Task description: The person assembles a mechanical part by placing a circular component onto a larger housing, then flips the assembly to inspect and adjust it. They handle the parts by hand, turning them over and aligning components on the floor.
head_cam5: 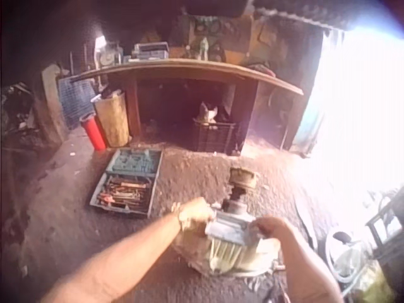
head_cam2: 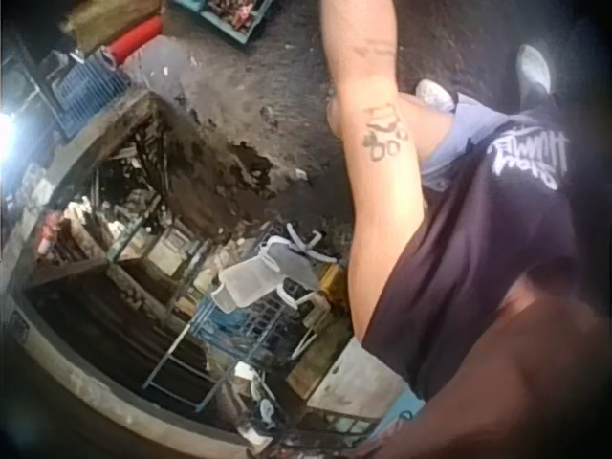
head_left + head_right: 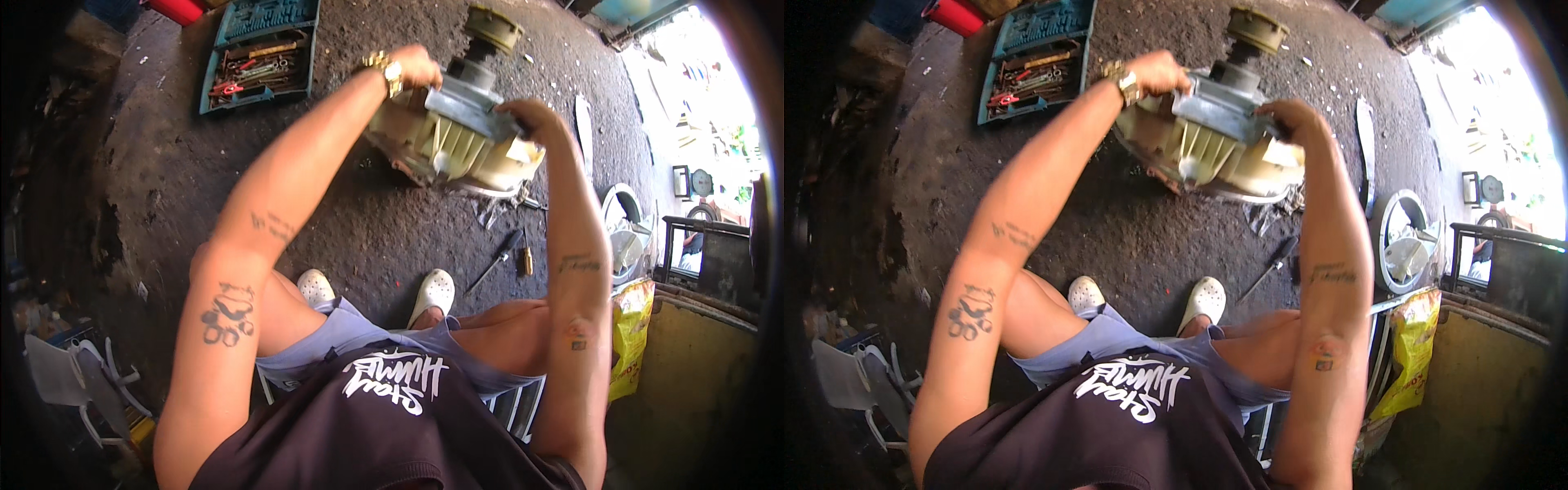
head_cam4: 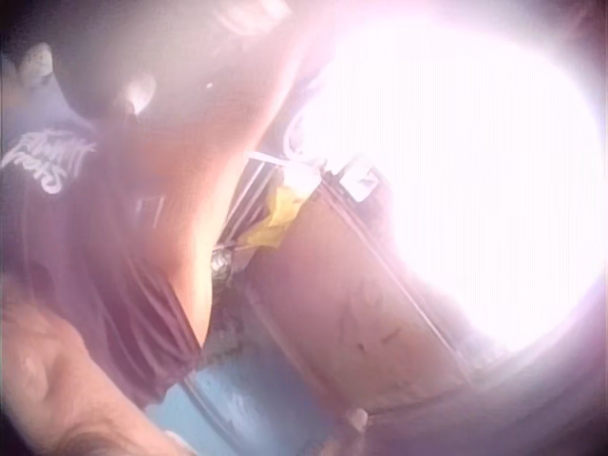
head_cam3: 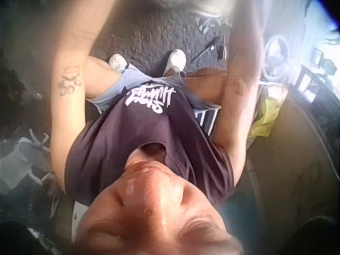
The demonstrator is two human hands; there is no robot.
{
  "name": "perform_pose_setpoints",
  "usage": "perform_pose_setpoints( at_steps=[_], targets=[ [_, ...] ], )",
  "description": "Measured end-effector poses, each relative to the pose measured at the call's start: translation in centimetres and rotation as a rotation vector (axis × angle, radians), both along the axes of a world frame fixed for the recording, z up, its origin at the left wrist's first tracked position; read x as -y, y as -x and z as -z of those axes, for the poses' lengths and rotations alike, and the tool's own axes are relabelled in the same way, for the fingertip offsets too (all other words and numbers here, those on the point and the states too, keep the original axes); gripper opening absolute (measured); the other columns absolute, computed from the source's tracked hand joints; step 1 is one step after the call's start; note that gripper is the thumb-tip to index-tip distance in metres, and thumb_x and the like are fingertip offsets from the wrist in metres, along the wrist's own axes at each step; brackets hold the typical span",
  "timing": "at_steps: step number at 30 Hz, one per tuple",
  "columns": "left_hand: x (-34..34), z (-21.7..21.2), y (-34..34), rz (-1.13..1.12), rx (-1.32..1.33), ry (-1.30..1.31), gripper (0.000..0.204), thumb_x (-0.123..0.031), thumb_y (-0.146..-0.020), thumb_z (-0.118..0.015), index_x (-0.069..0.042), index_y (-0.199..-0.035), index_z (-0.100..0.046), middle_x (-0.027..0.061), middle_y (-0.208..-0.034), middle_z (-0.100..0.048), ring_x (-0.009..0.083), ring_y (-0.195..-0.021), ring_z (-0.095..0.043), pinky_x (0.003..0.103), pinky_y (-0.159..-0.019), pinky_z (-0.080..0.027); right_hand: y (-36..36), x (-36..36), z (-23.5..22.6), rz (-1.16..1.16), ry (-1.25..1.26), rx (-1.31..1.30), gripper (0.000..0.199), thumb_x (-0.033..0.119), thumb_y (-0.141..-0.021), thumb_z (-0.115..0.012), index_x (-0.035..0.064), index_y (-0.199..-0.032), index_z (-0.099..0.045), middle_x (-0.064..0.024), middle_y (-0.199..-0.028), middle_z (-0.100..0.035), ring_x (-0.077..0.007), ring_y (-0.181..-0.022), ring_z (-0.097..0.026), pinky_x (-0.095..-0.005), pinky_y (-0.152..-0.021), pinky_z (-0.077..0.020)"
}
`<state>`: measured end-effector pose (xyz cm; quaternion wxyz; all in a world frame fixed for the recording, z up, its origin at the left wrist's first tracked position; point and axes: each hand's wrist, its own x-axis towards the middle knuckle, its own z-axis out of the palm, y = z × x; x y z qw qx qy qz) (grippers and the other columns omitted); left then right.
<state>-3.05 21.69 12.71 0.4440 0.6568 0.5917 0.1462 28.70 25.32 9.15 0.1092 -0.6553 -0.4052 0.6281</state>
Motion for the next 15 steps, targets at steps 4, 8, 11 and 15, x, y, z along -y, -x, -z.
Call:
perform_pose_setpoints(
  at_steps=[4, 8, 11, 15],
  targets=[
    [-1.4, -1.6, -1.4, -0.14, 0.237, 0.264, 0.089, -0.068, -0.075, -0.082, -0.001, -0.132, -0.069, 0.0203, -0.129, -0.067, 0.027, -0.109, -0.063, 0.04, -0.093, -0.05, 0.5, -4.6, -1.9, -0.222, 0.078, 0.414, 0.039, 0.039, -0.084, -0.077, 0.014, -0.066, -0.054, 0.0019, -0.05, -0.045, -0.0123, -0.038, -0.036, -0.0297, -0.036, -0.0344],
    [-1.5, -2.4, -2.2, -0.268, 0.511, 0.234, 0.06, -0.064, -0.074, -0.088, -0.013, -0.101, -0.072, 0.0004, -0.101, -0.068, 0.0158, -0.088, -0.06, 0.035, -0.074, -0.047, 0.4, -8.5, -3.5, -0.313, 0.031, 0.421, 0.032, 0.039, -0.085, -0.074, 0.0158, -0.069, -0.059, 0.0003, -0.052, -0.055, -0.0109, -0.036, -0.045, -0.031, -0.036, -0.0402],
    [-2.9, -3.0, -1.6, -0.037, 0.618, -0.038, 0.053, -0.058, -0.082, -0.085, -0.011, -0.104, -0.073, 0.0004, -0.093, -0.068, 0.0135, -0.081, -0.059, 0.029, -0.072, -0.046, -0.1, -11.9, -5.0, -0.291, -0.045, 0.211, 0.029, 0.036, -0.089, -0.074, 0.0074, -0.089, -0.071, -0.0015, -0.061, -0.066, -0.0106, -0.039, -0.057, -0.0219, -0.033, -0.0462],
    [-5.9, -3.5, -0.1, 0.069, 0.169, -0.345, 0.063, -0.065, -0.089, -0.075, -0.004, -0.105, -0.071, 0.0047, -0.092, -0.07, 0.0146, -0.084, -0.063, 0.031, -0.076, -0.051, 1.0, -18.0, -6.2, -0.656, -0.142, 0.44, 0.026, 0.02, -0.091, -0.068, 0.017, -0.116, -0.071, -0.0085, -0.082, -0.07, -0.02, -0.07, -0.065, -0.0334, -0.061, -0.0537]
  ],
)
